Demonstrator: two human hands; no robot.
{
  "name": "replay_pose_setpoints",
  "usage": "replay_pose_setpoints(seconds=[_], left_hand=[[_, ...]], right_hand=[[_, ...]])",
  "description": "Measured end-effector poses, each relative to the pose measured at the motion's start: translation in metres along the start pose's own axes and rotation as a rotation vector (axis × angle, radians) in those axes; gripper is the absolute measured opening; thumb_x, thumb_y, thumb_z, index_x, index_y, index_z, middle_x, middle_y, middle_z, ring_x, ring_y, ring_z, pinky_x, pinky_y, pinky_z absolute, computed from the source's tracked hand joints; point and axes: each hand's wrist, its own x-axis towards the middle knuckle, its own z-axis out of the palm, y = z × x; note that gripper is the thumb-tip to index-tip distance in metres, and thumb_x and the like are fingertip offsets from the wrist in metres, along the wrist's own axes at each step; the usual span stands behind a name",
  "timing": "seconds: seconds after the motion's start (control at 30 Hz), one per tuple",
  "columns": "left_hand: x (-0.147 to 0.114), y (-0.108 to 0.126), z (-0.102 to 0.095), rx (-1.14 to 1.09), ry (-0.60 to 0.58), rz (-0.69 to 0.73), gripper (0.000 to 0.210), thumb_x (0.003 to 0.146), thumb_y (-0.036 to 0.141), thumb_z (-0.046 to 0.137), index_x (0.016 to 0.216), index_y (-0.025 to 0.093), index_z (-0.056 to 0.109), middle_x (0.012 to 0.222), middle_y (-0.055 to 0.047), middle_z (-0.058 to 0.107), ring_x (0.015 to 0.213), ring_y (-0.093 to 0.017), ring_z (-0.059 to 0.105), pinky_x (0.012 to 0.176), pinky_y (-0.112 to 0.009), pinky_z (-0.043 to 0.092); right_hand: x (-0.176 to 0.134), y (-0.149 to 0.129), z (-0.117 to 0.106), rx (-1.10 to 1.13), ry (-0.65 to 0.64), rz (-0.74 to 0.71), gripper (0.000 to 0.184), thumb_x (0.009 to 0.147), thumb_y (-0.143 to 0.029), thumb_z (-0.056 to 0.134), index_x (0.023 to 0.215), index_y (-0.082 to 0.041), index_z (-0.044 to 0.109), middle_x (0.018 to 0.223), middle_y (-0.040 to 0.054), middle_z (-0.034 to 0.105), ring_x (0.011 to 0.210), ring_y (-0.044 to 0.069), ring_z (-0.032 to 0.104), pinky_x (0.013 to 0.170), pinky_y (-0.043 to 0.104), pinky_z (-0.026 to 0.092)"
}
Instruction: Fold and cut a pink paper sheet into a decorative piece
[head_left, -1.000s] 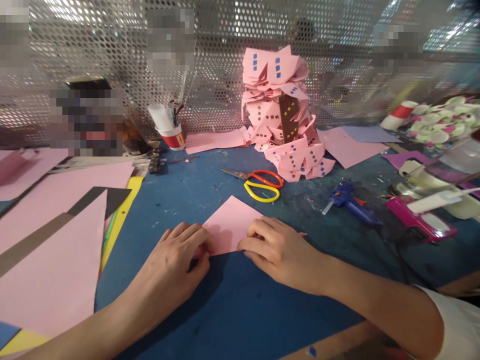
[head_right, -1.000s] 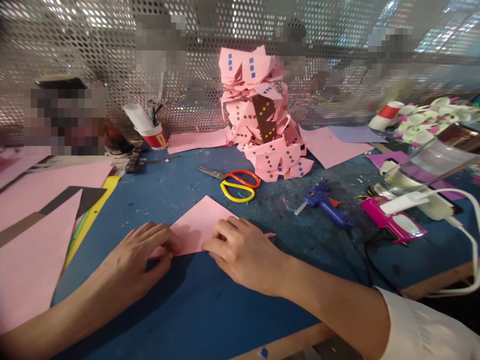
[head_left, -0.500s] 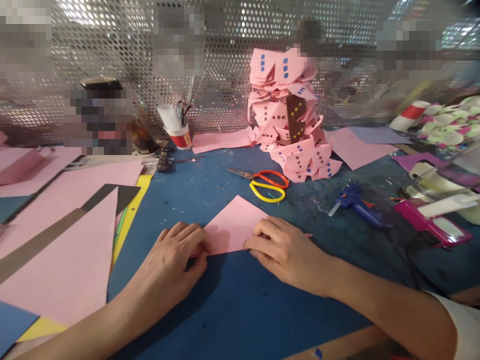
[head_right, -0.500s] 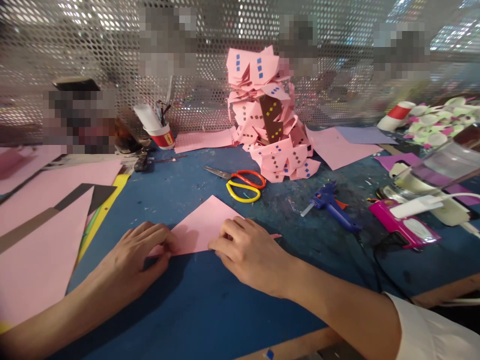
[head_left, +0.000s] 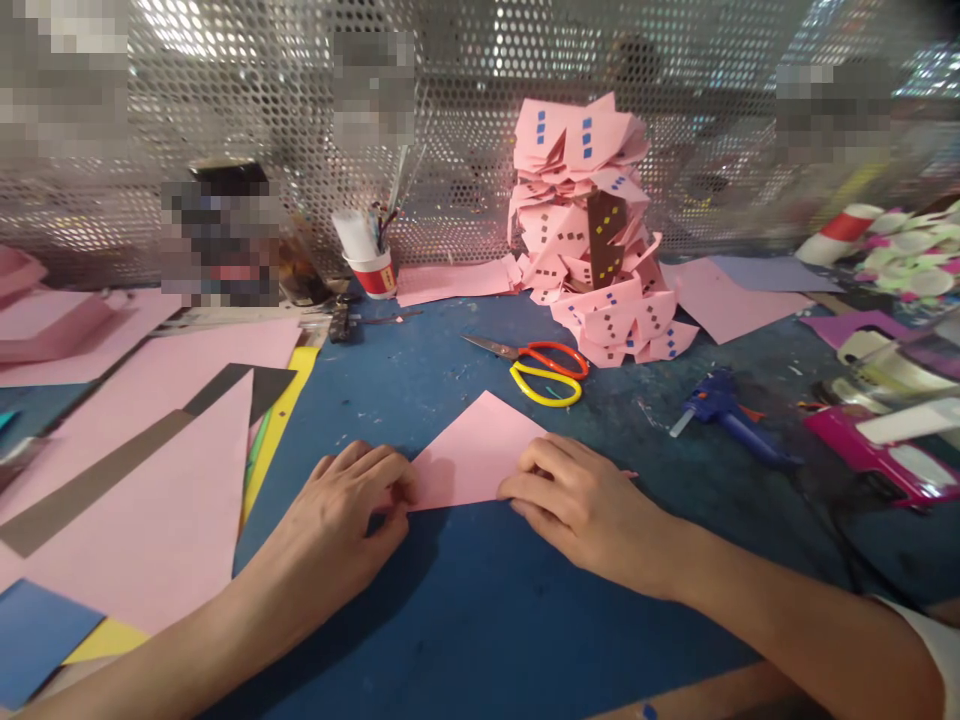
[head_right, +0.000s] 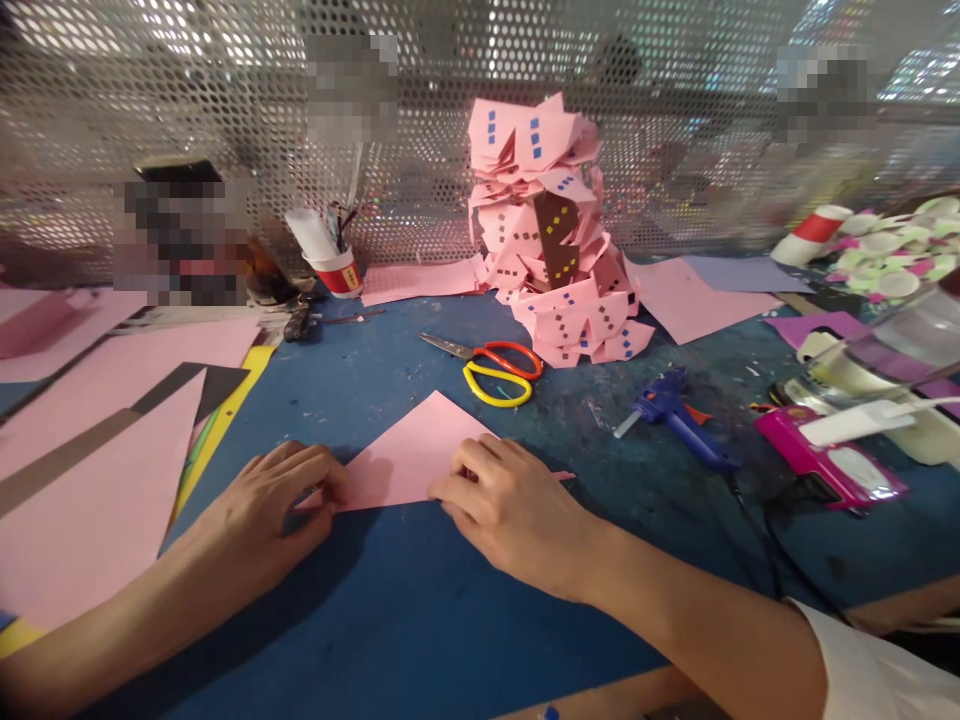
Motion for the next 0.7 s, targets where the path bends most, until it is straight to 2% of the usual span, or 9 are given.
replay_pose_setpoints(seconds=[0.47, 0.7], left_hand=[[-0.003, -0.01, -0.002, 0.02, 0.016, 0.016, 0.014, 0.085, 0.018, 0.043, 0.083, 0.025, 0.056, 0.084, -0.001, 0.062, 0.085, -0.023, 0.056, 0.077, -0.037, 0.04], [-0.005, -0.015, -0.005, 0.041, -0.016, 0.024, 0.014, 0.086, 0.018, 0.044, 0.084, 0.025, 0.056, 0.087, -0.001, 0.064, 0.087, -0.023, 0.056, 0.077, -0.037, 0.04]], right_hand=[[-0.001, 0.0, 0.001, -0.004, 0.011, 0.001, 0.019, 0.099, -0.015, 0.053, 0.108, -0.021, 0.069, 0.097, 0.0055, 0.058, 0.094, 0.019, 0.055, 0.087, 0.036, 0.05], [-0.001, 0.001, 0.001, 0.002, -0.003, 0.007, 0.019, 0.099, -0.015, 0.053, 0.107, -0.021, 0.069, 0.097, 0.0054, 0.058, 0.094, 0.019, 0.055, 0.087, 0.036, 0.05]])
